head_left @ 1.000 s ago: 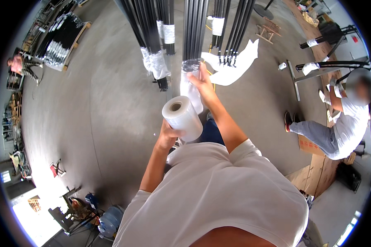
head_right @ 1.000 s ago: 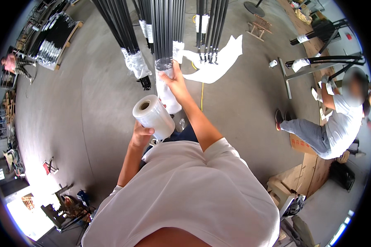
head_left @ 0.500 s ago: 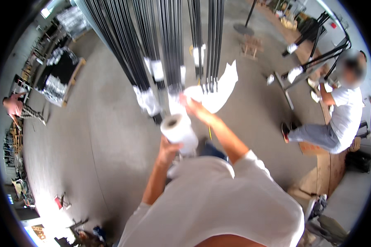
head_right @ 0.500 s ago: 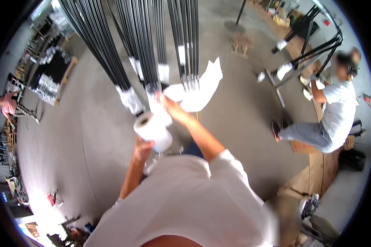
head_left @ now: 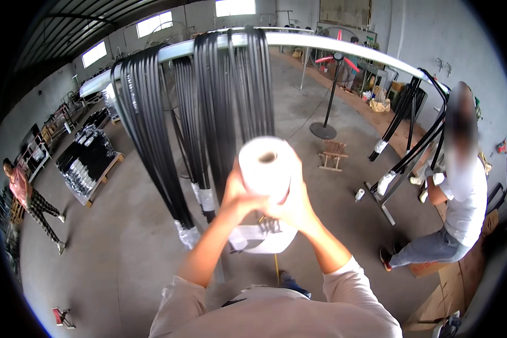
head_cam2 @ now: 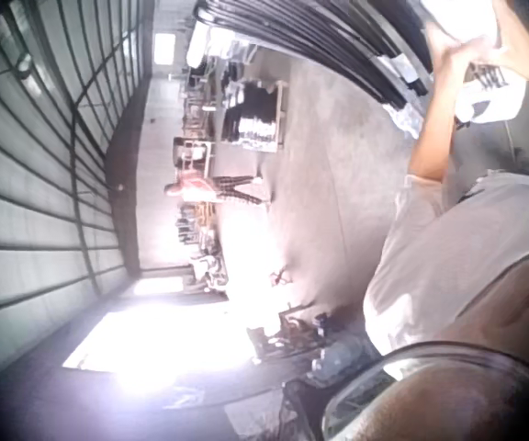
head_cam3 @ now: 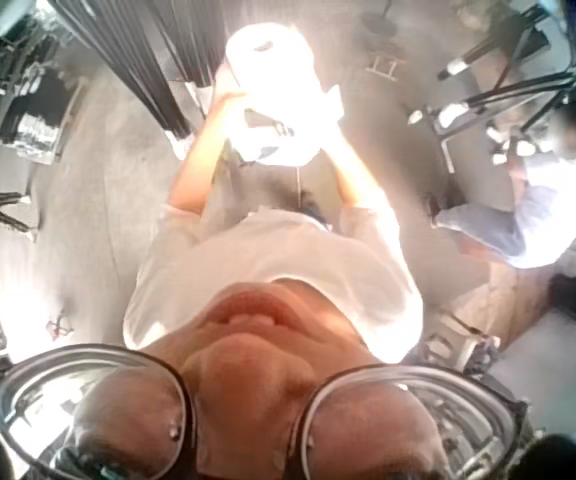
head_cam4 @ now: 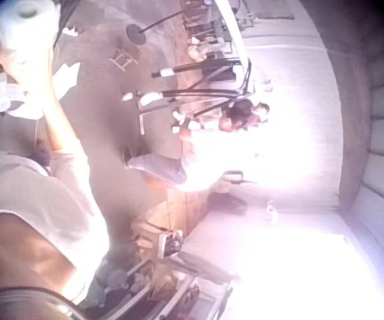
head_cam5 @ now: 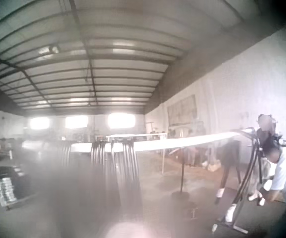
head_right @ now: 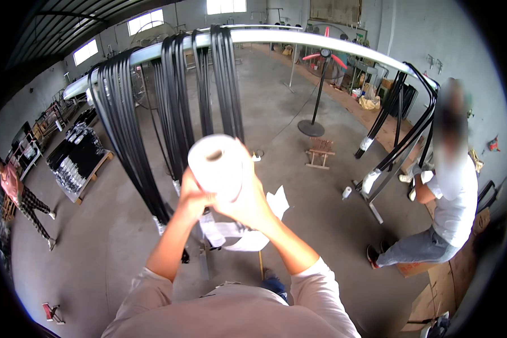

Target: The person wraps bundles of long black poles with clear plastic wrap in a warehouse. They repeatedly pull wrap from a roll, encircle the poles, and tear off the wrap to secure each bundle.

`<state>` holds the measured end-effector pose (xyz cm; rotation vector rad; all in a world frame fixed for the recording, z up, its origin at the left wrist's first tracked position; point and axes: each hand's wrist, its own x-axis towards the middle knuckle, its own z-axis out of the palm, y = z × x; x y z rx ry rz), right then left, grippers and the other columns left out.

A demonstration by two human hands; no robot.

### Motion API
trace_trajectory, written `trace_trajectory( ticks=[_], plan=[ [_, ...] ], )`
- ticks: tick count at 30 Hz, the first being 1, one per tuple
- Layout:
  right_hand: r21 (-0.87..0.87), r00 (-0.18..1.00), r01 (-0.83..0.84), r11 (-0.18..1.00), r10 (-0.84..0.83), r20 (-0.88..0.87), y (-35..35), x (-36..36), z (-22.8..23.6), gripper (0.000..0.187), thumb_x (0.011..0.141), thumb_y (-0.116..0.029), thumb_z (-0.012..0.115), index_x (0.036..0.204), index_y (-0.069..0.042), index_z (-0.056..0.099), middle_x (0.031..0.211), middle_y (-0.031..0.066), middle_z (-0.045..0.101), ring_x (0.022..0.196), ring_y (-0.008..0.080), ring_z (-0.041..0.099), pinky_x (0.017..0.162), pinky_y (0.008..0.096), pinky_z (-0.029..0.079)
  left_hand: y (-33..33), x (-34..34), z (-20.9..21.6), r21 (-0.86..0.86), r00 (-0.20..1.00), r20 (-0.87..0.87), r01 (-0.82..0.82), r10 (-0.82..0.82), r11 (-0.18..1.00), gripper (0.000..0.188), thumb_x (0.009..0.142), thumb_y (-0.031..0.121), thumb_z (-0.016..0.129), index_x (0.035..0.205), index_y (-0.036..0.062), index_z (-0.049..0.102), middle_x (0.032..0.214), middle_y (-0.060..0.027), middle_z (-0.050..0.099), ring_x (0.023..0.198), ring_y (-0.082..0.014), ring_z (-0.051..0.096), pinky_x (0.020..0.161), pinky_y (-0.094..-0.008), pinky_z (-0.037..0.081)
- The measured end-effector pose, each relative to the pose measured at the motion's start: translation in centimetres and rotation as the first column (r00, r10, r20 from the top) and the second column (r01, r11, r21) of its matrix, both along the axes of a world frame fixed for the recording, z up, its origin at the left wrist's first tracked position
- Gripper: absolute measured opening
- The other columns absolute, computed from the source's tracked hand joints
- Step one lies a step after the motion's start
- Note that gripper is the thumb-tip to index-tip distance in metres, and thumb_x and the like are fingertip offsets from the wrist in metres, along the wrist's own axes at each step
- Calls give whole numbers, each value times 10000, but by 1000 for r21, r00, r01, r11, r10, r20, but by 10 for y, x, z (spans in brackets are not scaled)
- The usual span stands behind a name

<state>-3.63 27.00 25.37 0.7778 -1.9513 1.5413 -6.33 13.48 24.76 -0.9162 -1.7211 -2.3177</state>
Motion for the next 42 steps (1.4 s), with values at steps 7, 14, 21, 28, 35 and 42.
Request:
trace_trajectory(
  ticks=[7, 14, 21, 28, 35, 42],
  plan=[
    [-198, 928, -48, 979, -29, -371, 89, -132, 148, 694, 614, -215, 686, 1138, 37, 306, 1016, 159, 496, 940, 221, 512, 824, 341, 418, 85, -69, 112, 12, 739, -581, -409, 339, 912, 642, 762, 164, 595, 1298, 43, 262, 1297, -131, 273, 1243, -246, 242, 1021, -371, 183],
    [-142, 940, 202, 969, -233, -248, 118, -272, 230, 818, 593, -350, 708, 1156, 78, 297, 1011, 187, 515, 899, 237, 541, 776, 310, 438, 127, -149, 154, -38, 375, -785, -824, 493, 566, 582, 745, 155, 587, 1258, 39, 336, 1254, -171, 374, 1222, -289, 307, 1031, -385, 185],
    [57, 961, 250, 967, -241, -133, 125, -281, 238, 995, 511, -472, 707, 1164, 125, 251, 1025, 279, 524, 977, 337, 533, 841, 348, 407, 142, -197, 181, -74, 149, -853, -983, 500, 166, 621, 736, 237, 579, 1244, -6, 319, 1201, -207, 448, 1193, -320, 354, 1025, -470, 157],
    [78, 959, 240, 968, -223, -177, 124, -291, 235, 1017, 499, -535, 708, 1132, 122, 261, 1016, 299, 521, 974, 362, 537, 846, 370, 411, 149, -229, 194, -126, 142, -775, -990, 616, 70, 672, 763, 436, 535, 1187, -38, 319, 939, -236, 592, 954, -360, 550, 926, -501, 281],
    [128, 952, 83, 988, -40, -303, 140, -329, 239, 836, 584, -428, 733, 1133, 95, 382, 988, 219, 534, 896, 251, 567, 754, 318, 471, 155, -233, 195, -133, 185, -786, -983, 590, 130, 770, 730, 542, 537, 1159, -71, 355, 942, -229, 596, 935, -352, 557, 922, -432, 311],
    [368, 950, 60, 928, 60, -307, 149, -338, 233, 824, 752, -389, 592, 1344, -32, 143, 1303, 187, 336, 1184, 331, 341, 986, 324, 289, 144, -204, 174, -180, 430, -700, -879, 571, 441, 556, 687, 189, 672, 1158, 54, 409, 1079, -207, 535, 1036, -325, 499, 875, -382, 394]
  ],
)
